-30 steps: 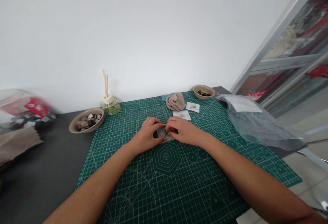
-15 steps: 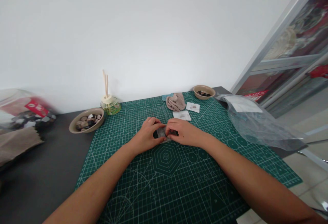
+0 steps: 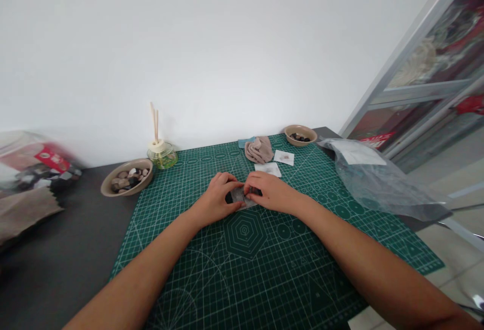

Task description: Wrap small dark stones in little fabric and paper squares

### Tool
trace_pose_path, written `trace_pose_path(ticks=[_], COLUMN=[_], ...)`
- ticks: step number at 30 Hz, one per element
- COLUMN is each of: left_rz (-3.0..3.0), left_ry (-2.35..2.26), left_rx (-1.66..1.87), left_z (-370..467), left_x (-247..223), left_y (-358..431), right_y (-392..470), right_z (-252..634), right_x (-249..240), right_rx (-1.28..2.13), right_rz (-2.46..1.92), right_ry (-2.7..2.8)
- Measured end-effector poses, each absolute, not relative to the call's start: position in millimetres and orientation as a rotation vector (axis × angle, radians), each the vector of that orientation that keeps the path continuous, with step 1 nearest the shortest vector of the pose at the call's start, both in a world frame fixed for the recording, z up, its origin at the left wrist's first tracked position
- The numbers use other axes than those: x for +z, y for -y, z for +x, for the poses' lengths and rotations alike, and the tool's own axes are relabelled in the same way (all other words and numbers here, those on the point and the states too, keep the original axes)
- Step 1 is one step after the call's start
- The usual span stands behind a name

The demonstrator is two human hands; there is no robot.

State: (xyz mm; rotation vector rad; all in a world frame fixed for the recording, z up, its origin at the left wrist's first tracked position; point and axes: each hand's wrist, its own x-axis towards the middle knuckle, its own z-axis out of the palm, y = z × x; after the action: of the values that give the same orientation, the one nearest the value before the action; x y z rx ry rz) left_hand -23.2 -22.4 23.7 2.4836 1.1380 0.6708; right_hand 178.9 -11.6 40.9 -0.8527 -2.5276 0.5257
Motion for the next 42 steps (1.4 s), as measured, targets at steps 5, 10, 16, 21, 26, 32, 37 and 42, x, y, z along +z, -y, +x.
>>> trace_pose_path(ticks=[5, 10, 16, 21, 26, 32, 37, 42], left_rz=[2.481, 2.474, 2.481, 2.478, 2.476, 2.466, 2.473, 2.469], left_ry=[-1.136, -1.151, -1.130, -1.145, -1.146, -1.151, -1.145, -1.139], left_rx=[0.661, 0.656, 0.674, 0.667, 0.663, 0.655, 0.666, 0.671], left_z=[-23.4, -23.5, -23.5, -23.1, -22.5, -22.8, -22.9, -22.8], left_x=[23.9, 23.7, 22.7, 23.2, 24.8, 24.8, 23.6, 22.8], left_y=[22.3, 22.3, 21.5, 22.3, 22.7, 22.7, 22.3, 21.7], right_y=[11.8, 10.4, 11.8, 11.2, 12.0, 10.3, 12.1, 10.6], right_z=[179.4, 179.2, 178.3, 179.3, 178.6, 179.8, 178.4, 179.2], right_x=[42.0, 39.7, 39.8, 40.4, 40.1, 39.3, 39.3, 37.8], right_rx=[0.535, 0.495, 0.589, 0.540, 0.572, 0.532, 0.580, 0.526], right_rz=[-0.851, -0.852, -0.783, -0.845, -0.810, -0.877, -0.818, -0.873], right_ry=[2.543, 2.523, 2.531, 2.518, 2.545, 2.497, 2.526, 2.493])
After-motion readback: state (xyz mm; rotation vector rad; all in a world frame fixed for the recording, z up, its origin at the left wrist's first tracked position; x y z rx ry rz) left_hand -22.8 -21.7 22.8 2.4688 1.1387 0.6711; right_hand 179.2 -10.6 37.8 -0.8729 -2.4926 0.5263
